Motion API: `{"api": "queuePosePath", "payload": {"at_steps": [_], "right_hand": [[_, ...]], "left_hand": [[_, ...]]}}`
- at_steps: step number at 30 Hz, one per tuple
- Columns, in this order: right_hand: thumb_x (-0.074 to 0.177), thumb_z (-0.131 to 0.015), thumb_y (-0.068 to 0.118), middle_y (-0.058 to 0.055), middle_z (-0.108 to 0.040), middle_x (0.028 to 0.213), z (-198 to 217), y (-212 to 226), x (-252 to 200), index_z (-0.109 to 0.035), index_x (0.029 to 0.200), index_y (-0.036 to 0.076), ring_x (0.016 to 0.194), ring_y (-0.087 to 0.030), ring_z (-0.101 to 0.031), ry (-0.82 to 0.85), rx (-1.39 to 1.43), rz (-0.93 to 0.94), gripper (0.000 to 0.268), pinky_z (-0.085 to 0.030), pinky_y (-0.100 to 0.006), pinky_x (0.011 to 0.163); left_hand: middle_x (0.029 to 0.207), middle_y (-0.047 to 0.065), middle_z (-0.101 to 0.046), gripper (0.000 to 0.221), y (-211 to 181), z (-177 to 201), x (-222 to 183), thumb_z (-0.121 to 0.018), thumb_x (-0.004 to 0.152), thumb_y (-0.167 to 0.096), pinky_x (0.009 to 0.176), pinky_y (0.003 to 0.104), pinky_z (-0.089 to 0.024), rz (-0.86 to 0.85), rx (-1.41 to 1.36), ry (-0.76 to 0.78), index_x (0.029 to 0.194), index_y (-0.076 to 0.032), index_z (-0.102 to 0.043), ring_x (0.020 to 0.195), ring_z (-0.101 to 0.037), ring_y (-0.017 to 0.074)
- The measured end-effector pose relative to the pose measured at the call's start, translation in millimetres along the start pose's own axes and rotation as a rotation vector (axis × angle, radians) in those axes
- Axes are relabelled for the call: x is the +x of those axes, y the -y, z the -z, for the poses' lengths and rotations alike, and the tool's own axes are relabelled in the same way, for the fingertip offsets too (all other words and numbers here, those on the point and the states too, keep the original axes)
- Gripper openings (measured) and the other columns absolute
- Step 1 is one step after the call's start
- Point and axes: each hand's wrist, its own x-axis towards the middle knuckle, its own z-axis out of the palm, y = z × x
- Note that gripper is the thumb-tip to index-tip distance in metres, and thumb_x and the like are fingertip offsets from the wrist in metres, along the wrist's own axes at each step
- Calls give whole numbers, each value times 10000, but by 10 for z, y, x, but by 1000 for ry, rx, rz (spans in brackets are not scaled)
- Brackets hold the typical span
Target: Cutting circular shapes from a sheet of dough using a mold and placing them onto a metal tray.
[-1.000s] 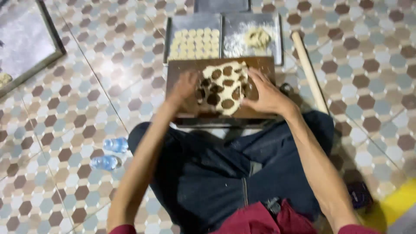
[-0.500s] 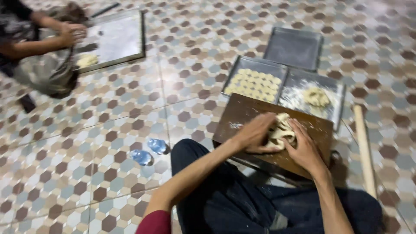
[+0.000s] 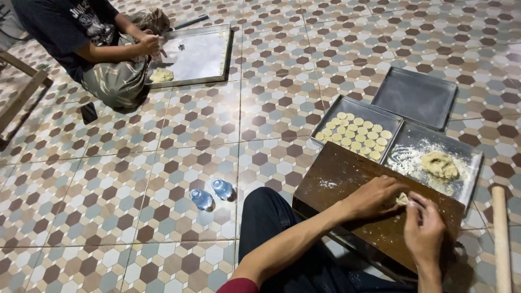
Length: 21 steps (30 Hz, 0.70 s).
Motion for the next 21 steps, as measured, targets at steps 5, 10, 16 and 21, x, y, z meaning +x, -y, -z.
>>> {"api": "queuePosePath", "payload": {"at_steps": [5, 10, 16, 21], "right_hand": [[1060, -474, -69, -291, -612, 1242, 51, 119, -79, -547, 1257, -159, 1166, -338, -611, -75, 190, -43, 228, -503, -417, 1074], [1077, -469, 49, -158, -694, 1211, 5, 119, -93, -618, 1278, -18, 679, -184, -555, -46, 21, -36, 259, -408, -280, 529], [1114, -431, 95, -190, -694, 1198, 6, 53, -111, -618, 1295, -33, 1033, -256, -666, -34, 47, -14, 290, -516, -346, 794], [1104, -491, 61, -202, -699, 1126, -25, 37, -112, -644, 1289, -61, 811, -240, -586, -67, 23, -1, 270, -459, -328, 686]], "left_hand": [[767, 69, -559, 259, -158, 201, 3, -512, 1013, -283, 688, 347, -554, 38, -104, 9, 875, -64, -512, 654, -516, 181], [441, 28, -518, 470, -43, 144, 0, -607, 909, -470, 297, 268, -354, 86, -103, -130, 694, -54, -641, 321, -372, 90], [425, 39, -487, 628, -101, 199, -19, -408, 987, -560, 345, 289, -350, 171, -166, -100, 828, -42, -726, 331, -336, 114], [466, 72, -552, 440, -46, 138, 6, -551, 977, -369, 294, 243, -339, 226, -220, -135, 1007, 14, -765, 317, -333, 90]]}}
